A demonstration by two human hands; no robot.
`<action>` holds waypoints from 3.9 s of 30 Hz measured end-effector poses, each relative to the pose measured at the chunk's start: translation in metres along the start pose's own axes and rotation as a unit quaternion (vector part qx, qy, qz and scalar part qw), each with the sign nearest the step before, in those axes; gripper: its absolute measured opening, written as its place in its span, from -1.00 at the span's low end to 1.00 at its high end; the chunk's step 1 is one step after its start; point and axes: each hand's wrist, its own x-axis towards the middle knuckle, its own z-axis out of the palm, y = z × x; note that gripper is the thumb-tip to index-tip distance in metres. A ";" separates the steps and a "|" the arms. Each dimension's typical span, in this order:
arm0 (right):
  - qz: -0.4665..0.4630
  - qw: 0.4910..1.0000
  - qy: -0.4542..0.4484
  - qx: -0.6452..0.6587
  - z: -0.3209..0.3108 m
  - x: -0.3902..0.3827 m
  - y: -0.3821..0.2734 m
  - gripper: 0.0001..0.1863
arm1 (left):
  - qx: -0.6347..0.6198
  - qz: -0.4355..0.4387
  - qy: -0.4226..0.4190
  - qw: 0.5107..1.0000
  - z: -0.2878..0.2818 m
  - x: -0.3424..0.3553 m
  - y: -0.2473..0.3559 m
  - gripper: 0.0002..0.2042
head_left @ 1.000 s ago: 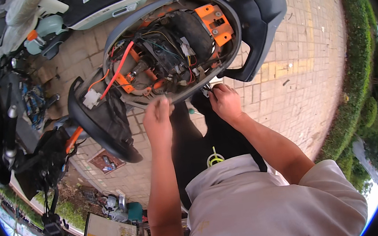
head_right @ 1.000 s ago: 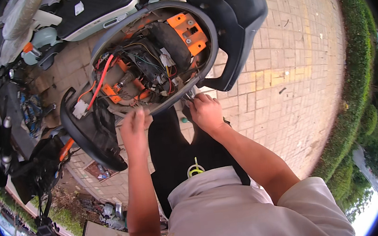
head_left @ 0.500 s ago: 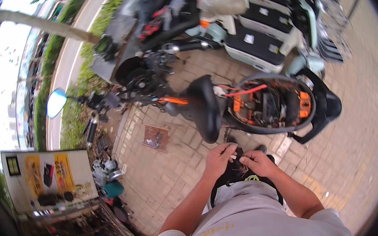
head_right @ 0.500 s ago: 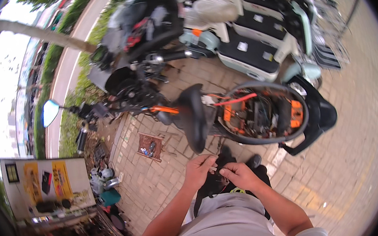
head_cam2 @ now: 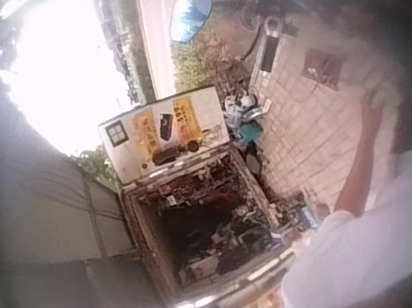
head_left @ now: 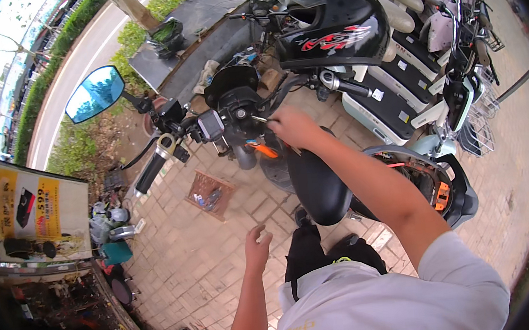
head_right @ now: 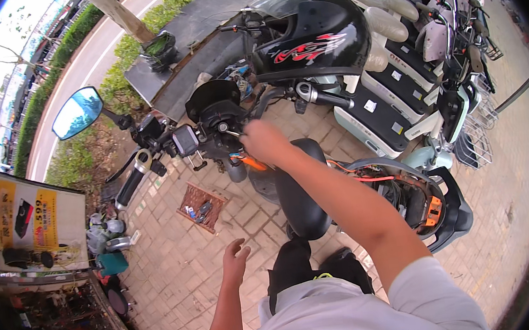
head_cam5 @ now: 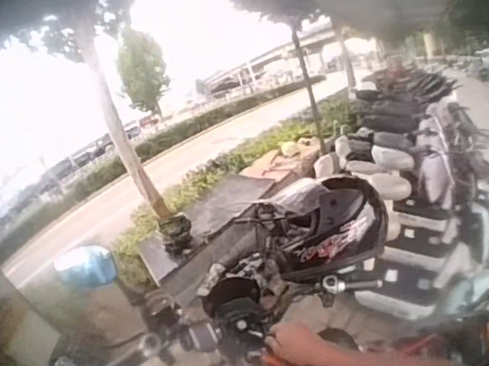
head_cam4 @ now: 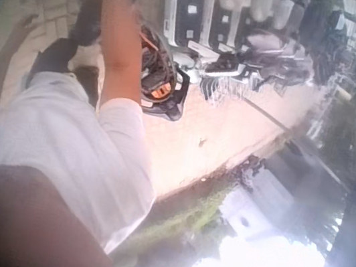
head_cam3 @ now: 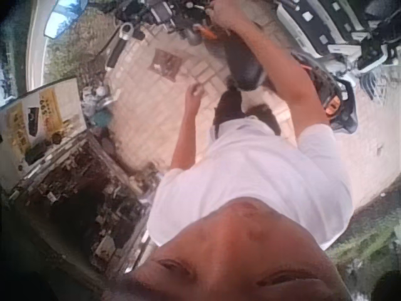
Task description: The person works on an electric scooter's under-seat compartment, connecting and adjusting internal wiring, then closes the seat and uses a screwdriver to tighten fasteners on the seat and handlebar area. The scooter's digital display is briefly checked during the process.
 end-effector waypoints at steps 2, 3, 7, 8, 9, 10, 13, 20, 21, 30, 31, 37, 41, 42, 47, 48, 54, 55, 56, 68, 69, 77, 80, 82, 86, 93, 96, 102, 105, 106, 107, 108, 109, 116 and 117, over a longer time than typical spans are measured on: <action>-0.012 0.989 -0.014 -0.147 0.020 0.053 -0.008 -0.83 | -0.073 -0.091 -0.027 0.993 -0.009 0.019 -0.016 -0.66; 0.007 0.978 -0.034 -0.204 0.030 0.074 -0.008 -0.83 | -0.090 -0.088 -0.033 0.991 -0.013 0.025 -0.021 -0.67; 0.016 0.963 -0.085 -0.255 0.063 0.120 0.006 -0.79 | -0.085 -0.142 -0.038 0.985 -0.038 0.035 -0.032 -0.69; 0.020 0.963 -0.089 -0.255 0.069 0.126 0.010 -0.79 | -0.080 -0.158 -0.035 0.984 -0.045 0.035 -0.034 -0.70; 0.024 0.962 -0.088 -0.257 0.074 0.130 0.014 -0.78 | -0.072 -0.179 -0.031 0.981 -0.051 0.036 -0.035 -0.70; 0.027 0.962 -0.086 -0.257 0.078 0.133 0.017 -0.78 | -0.068 -0.191 -0.030 0.979 -0.056 0.037 -0.036 -0.70; 0.031 0.963 -0.086 -0.253 0.085 0.140 0.021 -0.78 | -0.058 -0.224 -0.028 0.973 -0.065 0.041 -0.037 -0.69; -0.010 0.958 -0.088 -0.271 0.087 0.140 0.016 -0.79 | -0.077 -0.208 -0.024 0.975 -0.060 0.039 -0.039 -0.68; -0.022 0.959 -0.085 -0.271 0.088 0.140 0.015 -0.79 | -0.075 -0.204 -0.023 0.976 -0.059 0.037 -0.039 -0.68; 0.007 0.977 -0.019 -0.210 0.118 0.148 0.022 -0.79 | -0.077 -0.225 0.010 0.971 -0.054 0.013 -0.038 -0.70; -0.004 0.977 -0.017 -0.210 0.120 0.149 0.023 -0.79 | -0.076 -0.225 0.002 0.971 -0.053 0.012 -0.037 -0.70; 0.072 0.981 -0.014 -0.177 0.128 0.154 0.029 -0.72 | -0.083 -0.208 -0.001 0.975 -0.051 0.010 -0.035 -0.69; 0.140 0.987 -0.004 -0.080 0.134 0.162 0.037 -0.73 | -0.062 -0.219 -0.002 0.974 -0.063 0.007 -0.039 -0.68; 0.141 0.986 -0.007 -0.093 0.135 0.164 0.038 -0.74 | -0.063 -0.226 -0.001 0.972 -0.066 0.006 -0.038 -0.68; 0.069 0.986 -0.060 -0.137 0.117 0.138 0.027 -0.72 | -0.039 -0.185 -0.009 0.982 -0.081 0.015 0.003 -0.71; -0.059 0.968 -0.046 -0.240 0.105 0.123 0.023 -0.74 | -0.038 -0.135 -0.008 0.990 -0.087 0.020 0.021 -0.72; 0.043 0.951 0.304 -0.030 -0.017 -0.023 0.067 -0.67 | 0.033 0.167 0.121 0.978 -0.153 0.035 0.169 -0.78; 0.046 0.925 0.358 -0.121 -0.037 -0.039 0.086 -0.66 | 0.054 0.231 0.159 0.958 -0.165 0.039 0.192 -0.79; 0.057 0.919 0.355 -0.162 -0.058 -0.045 0.105 -0.60 | 0.109 0.287 0.191 0.932 -0.176 0.050 0.214 -0.79; 0.073 0.949 0.043 -0.305 -0.119 -0.004 0.168 -0.54 | 0.496 0.186 0.266 0.805 -0.199 0.189 0.251 -0.57; 0.053 0.943 0.050 -0.325 -0.118 -0.005 0.168 -0.55 | 0.489 0.195 0.265 0.808 -0.203 0.194 0.250 -0.53; 0.061 0.941 0.082 -0.321 -0.112 -0.002 0.172 -0.66 | 0.517 0.148 0.250 0.805 -0.235 0.223 0.241 -0.43; 0.033 0.923 0.089 -0.372 -0.113 0.000 0.173 -0.74 | 0.514 0.147 0.253 0.806 -0.243 0.231 0.239 -0.41; 0.035 0.927 0.089 -0.363 -0.113 -0.002 0.173 -0.75 | 0.533 0.157 0.259 0.790 -0.247 0.236 0.237 -0.40; 0.021 0.919 0.132 -0.370 -0.112 -0.004 0.171 -0.69 | 0.548 0.164 0.277 0.773 -0.254 0.244 0.232 -0.42; 0.025 0.914 0.149 -0.377 -0.107 -0.003 0.168 -0.61 | 0.549 0.156 0.268 0.776 -0.259 0.246 0.233 -0.38; -0.003 0.905 0.176 -0.387 -0.104 -0.004 0.169 -0.57 | 0.544 0.153 0.269 0.780 -0.259 0.246 0.233 -0.37; 0.003 0.897 0.183 -0.403 -0.100 -0.003 0.169 -0.61 | 0.553 0.172 0.266 0.770 -0.261 0.248 0.232 -0.37; -0.013 0.892 0.206 -0.401 -0.099 -0.002 0.171 -0.66 | 0.550 0.166 0.267 0.774 -0.261 0.249 0.231 -0.38; -0.016 0.892 0.208 -0.401 -0.098 -0.002 0.172 -0.66 | 0.545 0.157 0.267 0.779 -0.261 0.249 0.231 -0.38; -0.019 0.891 0.210 -0.401 -0.098 -0.001 0.173 -0.67 | 0.546 0.155 0.269 0.778 -0.262 0.250 0.230 -0.38; -0.021 0.891 0.212 -0.401 -0.097 -0.001 0.174 -0.68 | 0.550 0.159 0.273 0.773 -0.262 0.250 0.230 -0.38; -0.021 0.891 0.213 -0.401 -0.097 -0.001 0.175 -0.67 | 0.551 0.152 0.273 0.774 -0.263 0.251 0.229 -0.39; -0.008 0.888 0.207 -0.411 -0.097 -0.003 0.181 -0.64 | 0.547 0.157 0.225 0.790 -0.249 0.244 0.232 -0.40; -0.014 0.884 0.215 -0.416 -0.095 -0.001 0.178 -0.63 | 0.537 0.139 0.222 0.801 -0.246 0.239 0.239 -0.40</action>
